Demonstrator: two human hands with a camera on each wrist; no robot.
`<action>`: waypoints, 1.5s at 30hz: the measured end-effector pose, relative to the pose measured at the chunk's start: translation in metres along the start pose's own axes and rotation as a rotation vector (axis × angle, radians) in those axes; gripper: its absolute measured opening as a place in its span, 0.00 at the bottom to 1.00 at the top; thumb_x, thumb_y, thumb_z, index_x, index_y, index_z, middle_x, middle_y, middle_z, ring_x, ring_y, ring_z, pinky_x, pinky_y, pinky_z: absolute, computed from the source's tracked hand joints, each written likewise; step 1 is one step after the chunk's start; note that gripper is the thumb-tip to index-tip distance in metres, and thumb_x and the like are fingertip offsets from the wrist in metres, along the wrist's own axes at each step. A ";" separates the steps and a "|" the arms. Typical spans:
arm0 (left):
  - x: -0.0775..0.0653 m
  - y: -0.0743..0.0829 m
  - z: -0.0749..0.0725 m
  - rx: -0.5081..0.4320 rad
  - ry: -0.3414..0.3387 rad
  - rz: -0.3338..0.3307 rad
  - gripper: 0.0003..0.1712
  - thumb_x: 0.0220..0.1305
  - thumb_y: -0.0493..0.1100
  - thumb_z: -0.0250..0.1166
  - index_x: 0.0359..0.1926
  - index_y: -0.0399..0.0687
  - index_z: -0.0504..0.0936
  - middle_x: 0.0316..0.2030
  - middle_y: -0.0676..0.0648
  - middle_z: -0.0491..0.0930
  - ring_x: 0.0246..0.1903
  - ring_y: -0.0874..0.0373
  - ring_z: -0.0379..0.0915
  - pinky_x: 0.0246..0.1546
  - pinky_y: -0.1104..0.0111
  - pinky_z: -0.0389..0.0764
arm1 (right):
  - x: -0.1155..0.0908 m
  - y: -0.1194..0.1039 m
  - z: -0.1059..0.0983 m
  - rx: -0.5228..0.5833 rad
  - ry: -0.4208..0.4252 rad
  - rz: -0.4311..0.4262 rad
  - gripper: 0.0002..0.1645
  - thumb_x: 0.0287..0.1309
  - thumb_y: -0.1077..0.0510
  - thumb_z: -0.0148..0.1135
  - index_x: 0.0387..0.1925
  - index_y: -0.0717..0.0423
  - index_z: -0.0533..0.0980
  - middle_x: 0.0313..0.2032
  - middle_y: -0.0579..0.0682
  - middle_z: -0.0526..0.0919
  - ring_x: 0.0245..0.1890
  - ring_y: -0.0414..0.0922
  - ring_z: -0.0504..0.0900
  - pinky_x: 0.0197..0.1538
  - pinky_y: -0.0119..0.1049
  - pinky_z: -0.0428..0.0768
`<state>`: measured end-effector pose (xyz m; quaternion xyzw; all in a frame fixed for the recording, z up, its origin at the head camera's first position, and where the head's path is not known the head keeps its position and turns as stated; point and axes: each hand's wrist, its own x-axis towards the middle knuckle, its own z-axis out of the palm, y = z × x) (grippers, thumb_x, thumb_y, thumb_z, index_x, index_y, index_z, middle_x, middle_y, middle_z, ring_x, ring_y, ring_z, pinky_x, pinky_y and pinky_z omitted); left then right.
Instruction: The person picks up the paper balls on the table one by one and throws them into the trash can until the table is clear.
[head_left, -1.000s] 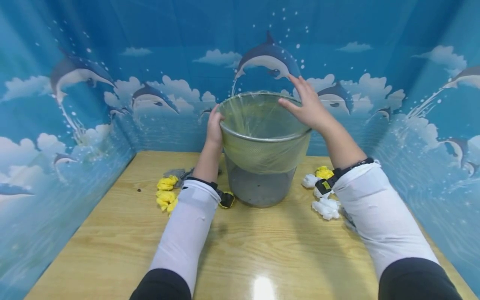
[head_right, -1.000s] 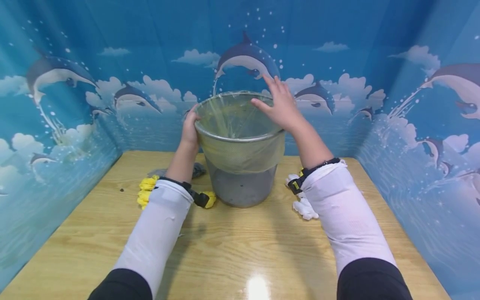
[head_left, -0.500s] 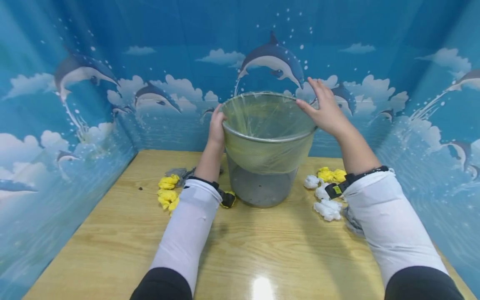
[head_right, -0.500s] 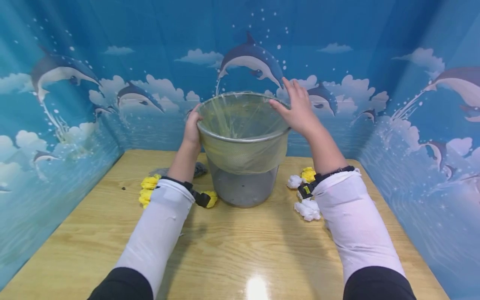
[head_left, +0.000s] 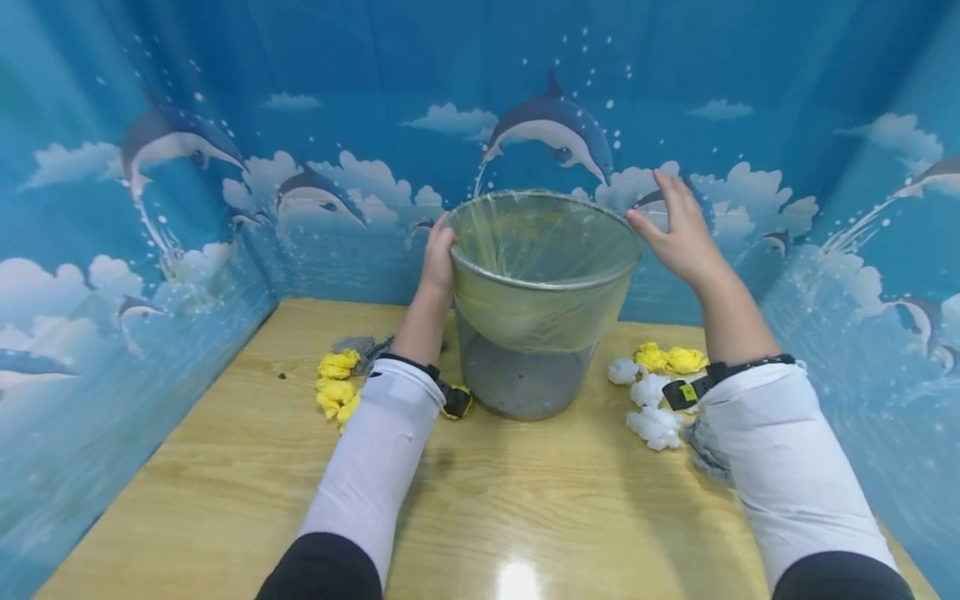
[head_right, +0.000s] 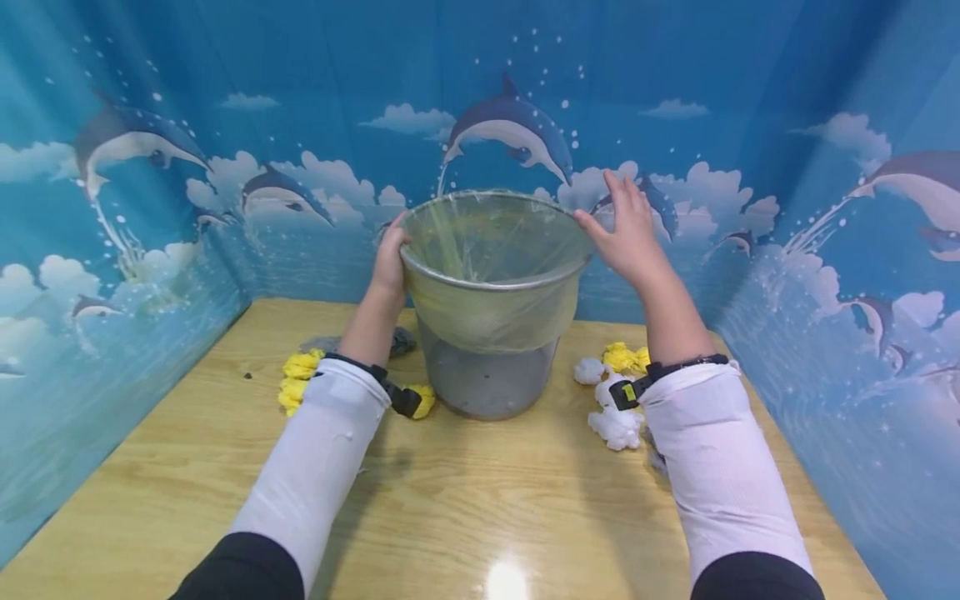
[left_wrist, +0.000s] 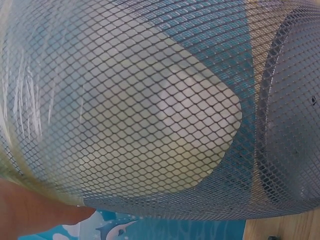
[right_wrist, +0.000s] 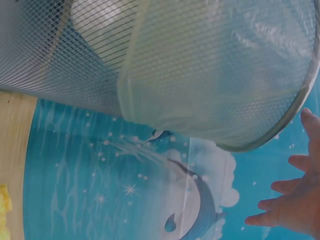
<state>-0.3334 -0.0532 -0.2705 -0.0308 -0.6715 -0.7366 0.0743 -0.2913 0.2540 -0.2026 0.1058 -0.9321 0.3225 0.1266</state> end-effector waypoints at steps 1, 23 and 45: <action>0.000 -0.001 0.000 0.001 0.002 -0.002 0.40 0.60 0.42 0.41 0.76 0.52 0.50 0.77 0.48 0.44 0.74 0.50 0.42 0.56 0.59 0.58 | -0.001 0.003 0.000 0.003 0.000 0.004 0.48 0.68 0.34 0.42 0.77 0.43 0.33 0.76 0.56 0.26 0.75 0.58 0.27 0.68 0.69 0.36; -0.002 -0.007 0.000 -0.010 0.002 0.001 0.40 0.60 0.43 0.42 0.76 0.52 0.51 0.76 0.46 0.45 0.73 0.47 0.47 0.58 0.57 0.60 | -0.020 0.068 0.016 -0.036 -0.058 0.089 0.51 0.68 0.32 0.39 0.76 0.51 0.29 0.73 0.63 0.22 0.72 0.67 0.23 0.65 0.72 0.35; -0.001 -0.002 -0.001 -0.006 -0.010 0.025 0.40 0.60 0.43 0.42 0.76 0.50 0.51 0.76 0.46 0.47 0.72 0.48 0.48 0.63 0.54 0.59 | -0.035 0.119 0.075 -0.206 -0.240 0.149 0.50 0.69 0.38 0.47 0.75 0.62 0.38 0.72 0.75 0.30 0.69 0.76 0.30 0.65 0.72 0.39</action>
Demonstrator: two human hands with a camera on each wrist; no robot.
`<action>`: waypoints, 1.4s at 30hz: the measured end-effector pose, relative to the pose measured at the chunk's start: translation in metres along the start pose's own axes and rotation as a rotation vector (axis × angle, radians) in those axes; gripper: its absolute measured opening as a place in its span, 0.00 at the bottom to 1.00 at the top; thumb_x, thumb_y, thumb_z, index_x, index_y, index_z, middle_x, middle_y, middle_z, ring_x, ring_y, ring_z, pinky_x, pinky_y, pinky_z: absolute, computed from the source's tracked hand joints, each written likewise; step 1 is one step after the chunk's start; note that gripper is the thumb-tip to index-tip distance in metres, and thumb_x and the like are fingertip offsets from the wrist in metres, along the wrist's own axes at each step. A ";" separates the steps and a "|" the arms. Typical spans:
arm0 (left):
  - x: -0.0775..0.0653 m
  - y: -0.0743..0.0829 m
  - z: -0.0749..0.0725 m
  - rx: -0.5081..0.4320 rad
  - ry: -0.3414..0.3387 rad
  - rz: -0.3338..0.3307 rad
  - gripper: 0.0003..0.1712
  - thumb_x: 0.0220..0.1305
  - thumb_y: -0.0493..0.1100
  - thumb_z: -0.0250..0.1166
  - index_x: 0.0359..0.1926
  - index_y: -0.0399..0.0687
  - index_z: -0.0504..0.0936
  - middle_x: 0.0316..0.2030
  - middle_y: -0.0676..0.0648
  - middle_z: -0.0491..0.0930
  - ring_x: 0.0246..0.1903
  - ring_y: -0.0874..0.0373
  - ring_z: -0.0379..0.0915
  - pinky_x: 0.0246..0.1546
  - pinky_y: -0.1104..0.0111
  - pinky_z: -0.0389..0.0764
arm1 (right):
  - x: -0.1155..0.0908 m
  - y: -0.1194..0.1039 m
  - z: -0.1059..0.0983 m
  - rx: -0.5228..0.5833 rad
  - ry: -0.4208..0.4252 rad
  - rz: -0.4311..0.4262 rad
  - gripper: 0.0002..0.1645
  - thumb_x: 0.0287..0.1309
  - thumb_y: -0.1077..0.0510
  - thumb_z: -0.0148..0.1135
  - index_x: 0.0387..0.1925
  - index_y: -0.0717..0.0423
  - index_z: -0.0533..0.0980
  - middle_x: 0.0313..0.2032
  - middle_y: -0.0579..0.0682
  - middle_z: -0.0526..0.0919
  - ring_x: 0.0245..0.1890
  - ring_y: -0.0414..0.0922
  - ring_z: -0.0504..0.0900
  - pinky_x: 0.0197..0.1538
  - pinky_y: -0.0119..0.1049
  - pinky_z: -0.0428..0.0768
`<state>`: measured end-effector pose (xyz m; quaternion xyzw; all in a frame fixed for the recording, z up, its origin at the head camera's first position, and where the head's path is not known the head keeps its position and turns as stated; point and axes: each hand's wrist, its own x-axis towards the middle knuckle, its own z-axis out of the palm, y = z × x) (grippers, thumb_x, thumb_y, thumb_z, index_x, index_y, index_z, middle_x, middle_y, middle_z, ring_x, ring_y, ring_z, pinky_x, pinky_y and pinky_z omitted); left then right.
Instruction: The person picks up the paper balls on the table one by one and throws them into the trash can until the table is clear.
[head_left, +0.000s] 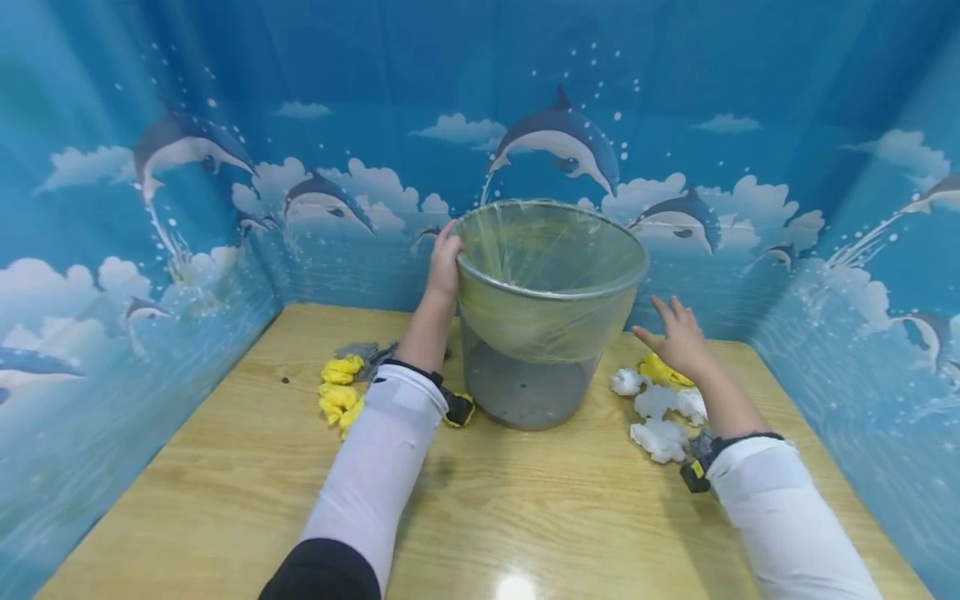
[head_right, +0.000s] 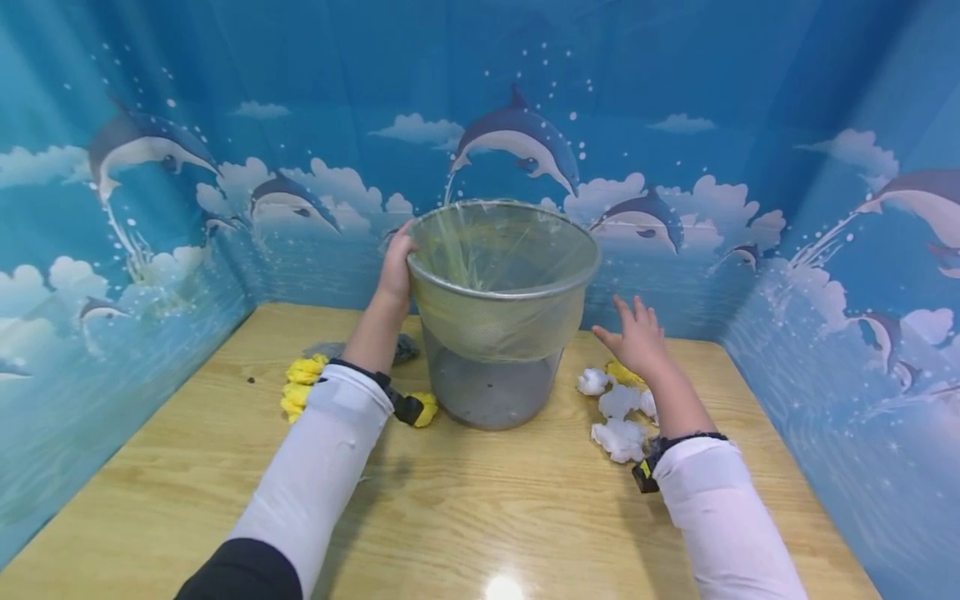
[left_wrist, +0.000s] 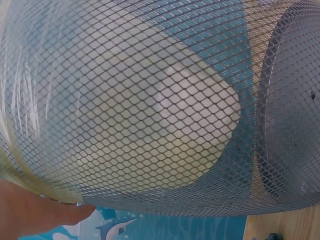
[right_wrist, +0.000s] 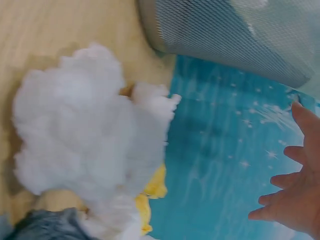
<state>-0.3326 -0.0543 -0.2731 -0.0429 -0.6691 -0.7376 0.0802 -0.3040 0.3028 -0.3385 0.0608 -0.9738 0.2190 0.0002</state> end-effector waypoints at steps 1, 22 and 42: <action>0.000 0.000 0.000 0.002 0.000 -0.002 0.40 0.60 0.43 0.42 0.76 0.50 0.51 0.76 0.46 0.47 0.72 0.48 0.48 0.63 0.54 0.59 | 0.000 0.001 0.004 -0.008 -0.009 -0.005 0.50 0.68 0.39 0.47 0.75 0.63 0.39 0.72 0.75 0.31 0.69 0.76 0.30 0.65 0.72 0.39; 0.003 -0.001 0.003 -0.004 0.010 0.019 0.40 0.60 0.44 0.42 0.76 0.51 0.51 0.76 0.47 0.45 0.72 0.49 0.47 0.55 0.58 0.59 | 0.003 0.009 0.056 -0.169 -0.155 -0.157 0.40 0.66 0.51 0.56 0.70 0.70 0.55 0.68 0.80 0.46 0.67 0.78 0.47 0.64 0.70 0.53; 0.002 -0.003 0.000 -0.001 -0.007 0.001 0.40 0.61 0.44 0.42 0.76 0.52 0.51 0.76 0.47 0.44 0.71 0.49 0.49 0.52 0.61 0.59 | 0.005 0.017 0.077 -0.151 -0.287 -0.133 0.35 0.65 0.57 0.57 0.67 0.72 0.60 0.64 0.80 0.57 0.63 0.74 0.60 0.63 0.65 0.62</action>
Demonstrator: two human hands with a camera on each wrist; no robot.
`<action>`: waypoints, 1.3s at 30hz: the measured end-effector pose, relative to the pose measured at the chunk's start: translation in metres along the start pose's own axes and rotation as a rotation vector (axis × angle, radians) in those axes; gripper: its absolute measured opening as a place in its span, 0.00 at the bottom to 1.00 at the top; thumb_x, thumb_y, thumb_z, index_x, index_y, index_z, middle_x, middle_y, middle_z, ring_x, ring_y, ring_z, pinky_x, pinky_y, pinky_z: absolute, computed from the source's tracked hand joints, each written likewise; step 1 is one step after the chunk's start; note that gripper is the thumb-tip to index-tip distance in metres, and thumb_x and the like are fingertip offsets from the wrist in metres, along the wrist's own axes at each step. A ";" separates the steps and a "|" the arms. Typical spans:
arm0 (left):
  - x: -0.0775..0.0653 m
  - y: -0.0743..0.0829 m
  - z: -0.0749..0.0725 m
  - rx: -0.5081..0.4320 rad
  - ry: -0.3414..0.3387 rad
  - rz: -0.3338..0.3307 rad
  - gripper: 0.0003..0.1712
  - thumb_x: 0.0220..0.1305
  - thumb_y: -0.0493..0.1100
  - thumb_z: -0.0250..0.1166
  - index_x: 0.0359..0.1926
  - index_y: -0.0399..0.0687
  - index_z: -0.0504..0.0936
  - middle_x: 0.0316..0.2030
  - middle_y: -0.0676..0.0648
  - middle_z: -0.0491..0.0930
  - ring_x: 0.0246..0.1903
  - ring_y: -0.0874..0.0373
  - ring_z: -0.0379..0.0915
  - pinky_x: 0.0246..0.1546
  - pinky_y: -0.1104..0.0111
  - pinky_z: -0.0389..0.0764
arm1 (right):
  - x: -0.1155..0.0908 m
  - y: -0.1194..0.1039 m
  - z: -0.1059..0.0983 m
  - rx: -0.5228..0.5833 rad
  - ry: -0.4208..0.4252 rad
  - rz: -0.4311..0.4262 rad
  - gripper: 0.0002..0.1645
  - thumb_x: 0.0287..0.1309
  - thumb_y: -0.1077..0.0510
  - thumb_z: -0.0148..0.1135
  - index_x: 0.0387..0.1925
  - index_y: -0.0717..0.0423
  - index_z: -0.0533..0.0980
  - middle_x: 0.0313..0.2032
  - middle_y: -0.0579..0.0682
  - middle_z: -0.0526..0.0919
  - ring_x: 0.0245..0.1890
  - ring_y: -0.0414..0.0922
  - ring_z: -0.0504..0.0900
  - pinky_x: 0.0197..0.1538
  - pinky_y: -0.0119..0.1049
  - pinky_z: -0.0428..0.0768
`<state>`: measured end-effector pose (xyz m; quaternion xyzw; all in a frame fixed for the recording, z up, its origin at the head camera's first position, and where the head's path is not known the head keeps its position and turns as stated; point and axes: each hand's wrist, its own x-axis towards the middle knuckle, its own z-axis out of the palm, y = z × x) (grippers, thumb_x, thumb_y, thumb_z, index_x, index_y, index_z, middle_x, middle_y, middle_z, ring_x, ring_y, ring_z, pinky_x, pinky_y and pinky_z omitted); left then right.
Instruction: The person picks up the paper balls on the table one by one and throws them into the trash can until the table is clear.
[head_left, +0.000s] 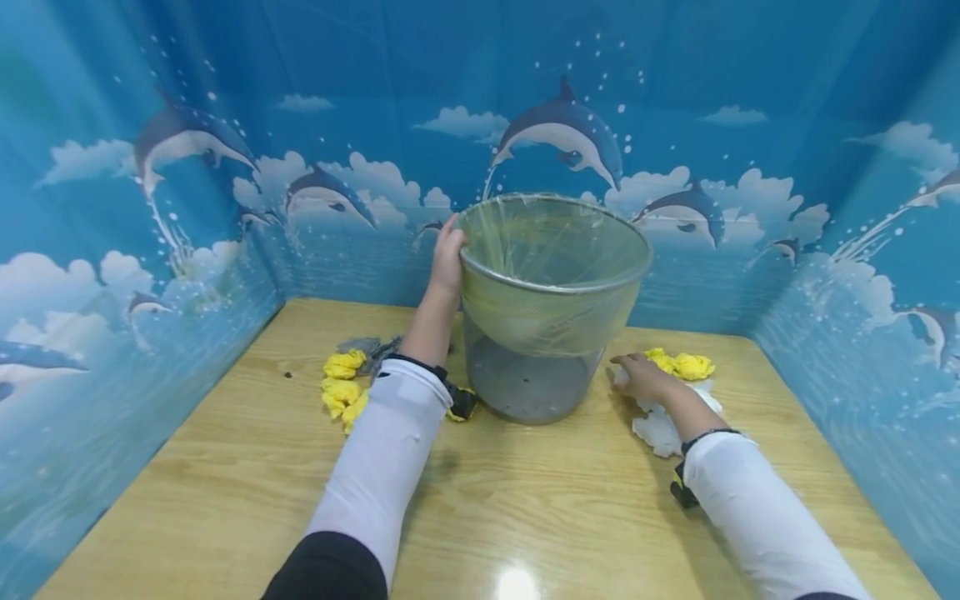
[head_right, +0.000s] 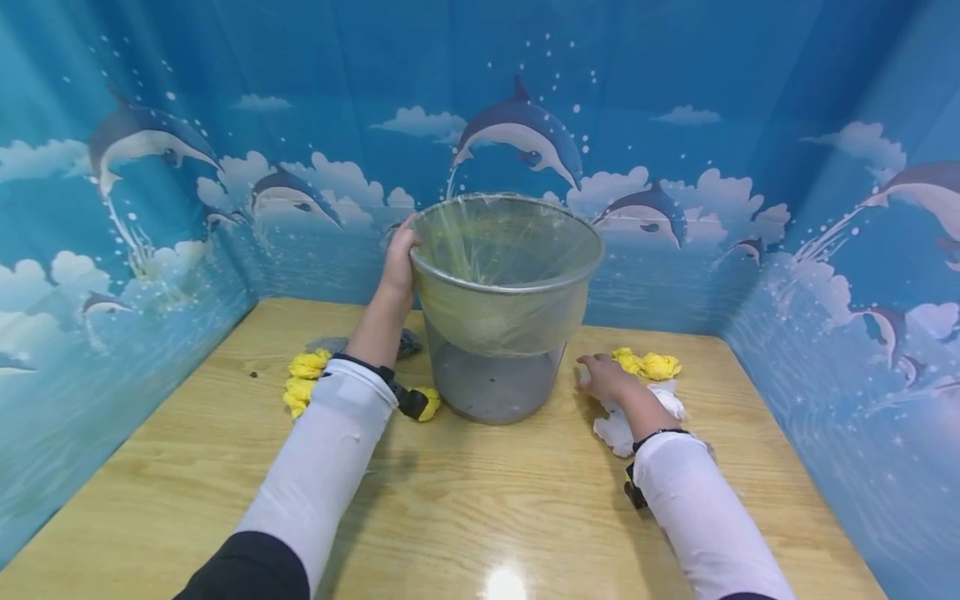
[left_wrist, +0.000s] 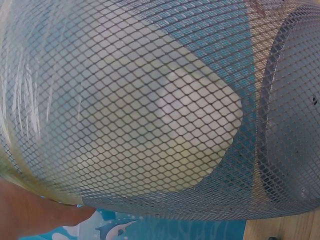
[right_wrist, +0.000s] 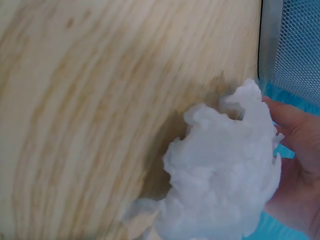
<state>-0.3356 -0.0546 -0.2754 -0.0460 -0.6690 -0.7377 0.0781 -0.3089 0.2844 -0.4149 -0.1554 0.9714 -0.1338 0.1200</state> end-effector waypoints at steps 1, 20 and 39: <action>0.000 0.000 0.000 -0.002 0.000 0.002 0.40 0.61 0.44 0.42 0.76 0.52 0.51 0.76 0.47 0.45 0.70 0.49 0.49 0.52 0.61 0.59 | 0.000 0.000 0.000 -0.001 -0.003 0.000 0.35 0.64 0.57 0.57 0.66 0.72 0.60 0.63 0.80 0.58 0.62 0.74 0.61 0.63 0.64 0.63; 0.000 0.002 0.002 -0.008 -0.003 0.019 0.41 0.59 0.43 0.42 0.76 0.50 0.50 0.76 0.46 0.45 0.71 0.48 0.48 0.53 0.60 0.59 | 0.004 0.007 0.007 -0.006 -0.010 0.000 0.31 0.65 0.60 0.54 0.66 0.70 0.63 0.62 0.78 0.62 0.61 0.71 0.66 0.63 0.63 0.64; -0.001 0.001 0.000 0.001 0.007 0.016 0.41 0.59 0.43 0.42 0.76 0.50 0.51 0.76 0.46 0.46 0.71 0.49 0.50 0.53 0.61 0.59 | 0.008 0.008 0.003 -0.022 -0.002 -0.060 0.20 0.62 0.61 0.58 0.54 0.67 0.74 0.50 0.69 0.77 0.52 0.65 0.76 0.57 0.58 0.72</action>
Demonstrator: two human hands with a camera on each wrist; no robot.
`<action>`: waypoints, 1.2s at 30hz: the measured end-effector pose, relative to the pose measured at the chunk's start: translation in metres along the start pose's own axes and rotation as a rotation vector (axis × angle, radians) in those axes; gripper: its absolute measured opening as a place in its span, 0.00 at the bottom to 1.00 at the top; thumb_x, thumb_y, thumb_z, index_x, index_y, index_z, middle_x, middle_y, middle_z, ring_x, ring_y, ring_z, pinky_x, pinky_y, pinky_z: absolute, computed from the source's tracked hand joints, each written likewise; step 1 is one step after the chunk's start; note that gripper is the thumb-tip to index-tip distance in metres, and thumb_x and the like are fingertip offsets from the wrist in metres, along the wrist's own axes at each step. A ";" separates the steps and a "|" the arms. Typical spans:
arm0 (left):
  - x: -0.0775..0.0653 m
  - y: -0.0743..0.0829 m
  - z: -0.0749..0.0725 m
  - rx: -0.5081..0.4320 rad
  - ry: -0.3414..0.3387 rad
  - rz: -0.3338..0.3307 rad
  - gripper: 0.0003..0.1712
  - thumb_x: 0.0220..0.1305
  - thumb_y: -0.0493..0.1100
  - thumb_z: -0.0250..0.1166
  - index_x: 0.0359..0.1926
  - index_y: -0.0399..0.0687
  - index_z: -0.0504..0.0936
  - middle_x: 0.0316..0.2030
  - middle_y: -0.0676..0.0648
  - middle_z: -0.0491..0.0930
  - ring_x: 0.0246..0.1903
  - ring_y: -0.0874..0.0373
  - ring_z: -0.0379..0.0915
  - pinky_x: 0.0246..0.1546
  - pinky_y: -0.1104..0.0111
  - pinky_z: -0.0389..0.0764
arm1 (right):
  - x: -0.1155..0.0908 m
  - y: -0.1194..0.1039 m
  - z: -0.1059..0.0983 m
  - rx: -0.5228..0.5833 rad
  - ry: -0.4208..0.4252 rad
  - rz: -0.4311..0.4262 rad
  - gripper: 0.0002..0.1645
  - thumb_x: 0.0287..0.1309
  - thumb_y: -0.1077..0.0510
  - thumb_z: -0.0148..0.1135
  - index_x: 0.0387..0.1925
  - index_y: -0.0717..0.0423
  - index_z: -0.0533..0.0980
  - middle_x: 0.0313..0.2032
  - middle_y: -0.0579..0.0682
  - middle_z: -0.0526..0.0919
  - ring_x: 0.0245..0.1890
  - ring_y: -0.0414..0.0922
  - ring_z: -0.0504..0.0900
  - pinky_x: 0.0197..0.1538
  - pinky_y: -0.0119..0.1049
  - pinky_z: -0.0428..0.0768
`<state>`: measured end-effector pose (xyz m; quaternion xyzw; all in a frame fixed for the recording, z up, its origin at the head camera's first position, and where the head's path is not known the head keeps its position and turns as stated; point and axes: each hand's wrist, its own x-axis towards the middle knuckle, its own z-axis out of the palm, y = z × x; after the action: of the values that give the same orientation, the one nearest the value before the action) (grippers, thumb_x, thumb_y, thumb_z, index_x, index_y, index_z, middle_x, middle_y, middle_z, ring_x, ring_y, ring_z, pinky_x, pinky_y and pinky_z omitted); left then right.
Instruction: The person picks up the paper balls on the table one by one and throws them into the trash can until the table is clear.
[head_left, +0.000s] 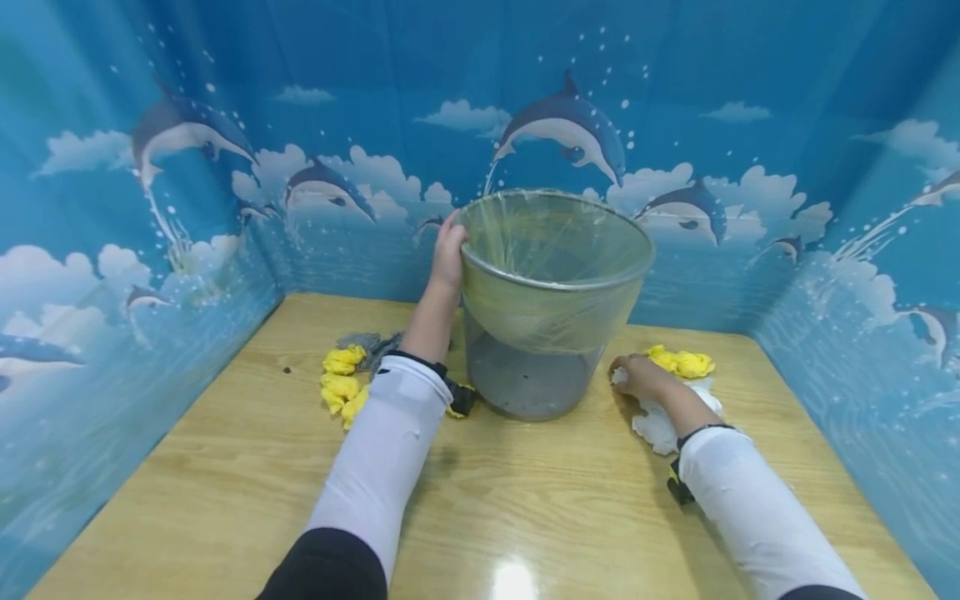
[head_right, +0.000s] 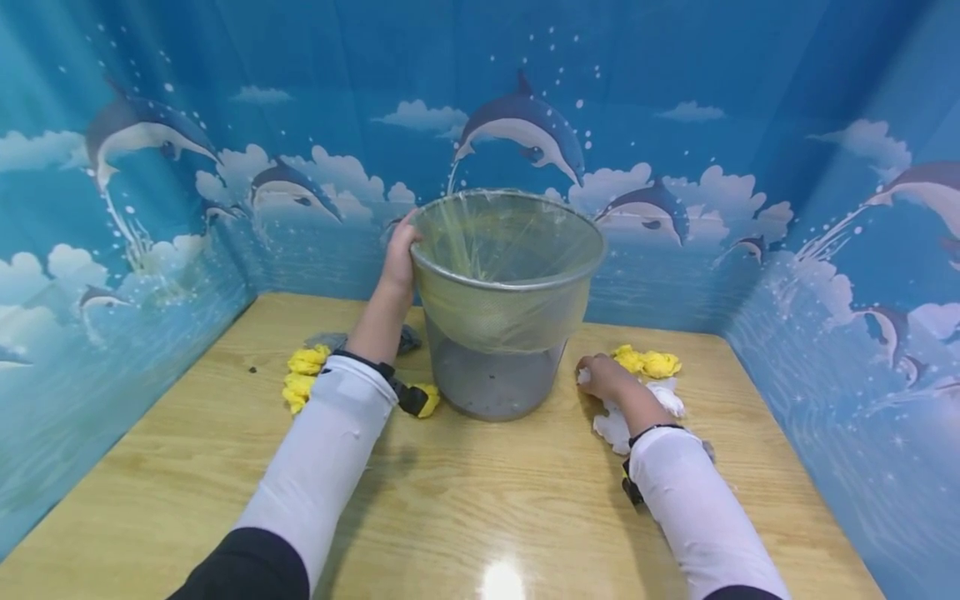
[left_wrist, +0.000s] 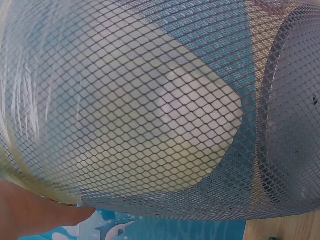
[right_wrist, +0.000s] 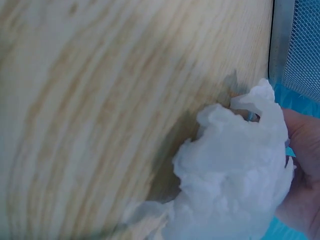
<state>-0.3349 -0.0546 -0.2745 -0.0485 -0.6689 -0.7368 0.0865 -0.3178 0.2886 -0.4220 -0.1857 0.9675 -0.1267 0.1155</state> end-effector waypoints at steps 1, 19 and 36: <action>0.000 0.000 0.000 0.003 0.002 -0.003 0.41 0.58 0.43 0.42 0.76 0.50 0.51 0.76 0.46 0.47 0.71 0.49 0.50 0.54 0.61 0.60 | 0.000 0.000 0.000 -0.003 0.001 -0.002 0.20 0.62 0.61 0.58 0.54 0.67 0.74 0.50 0.70 0.77 0.52 0.65 0.76 0.57 0.58 0.72; -0.001 -0.001 0.002 -0.012 -0.001 0.011 0.41 0.59 0.43 0.42 0.76 0.49 0.51 0.75 0.45 0.48 0.64 0.48 0.57 0.48 0.64 0.62 | 0.000 -0.002 -0.006 0.028 0.099 0.051 0.24 0.64 0.59 0.56 0.59 0.68 0.70 0.58 0.75 0.69 0.57 0.70 0.70 0.60 0.61 0.68; -0.001 0.001 0.002 -0.010 0.005 0.000 0.40 0.60 0.43 0.42 0.76 0.49 0.51 0.75 0.46 0.48 0.68 0.49 0.53 0.53 0.62 0.60 | 0.002 -0.002 -0.027 0.019 0.160 0.028 0.25 0.61 0.60 0.59 0.57 0.70 0.71 0.55 0.75 0.72 0.57 0.70 0.70 0.60 0.62 0.68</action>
<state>-0.3340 -0.0528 -0.2733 -0.0470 -0.6648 -0.7403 0.0878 -0.3262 0.2920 -0.3967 -0.1605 0.9749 -0.1488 0.0414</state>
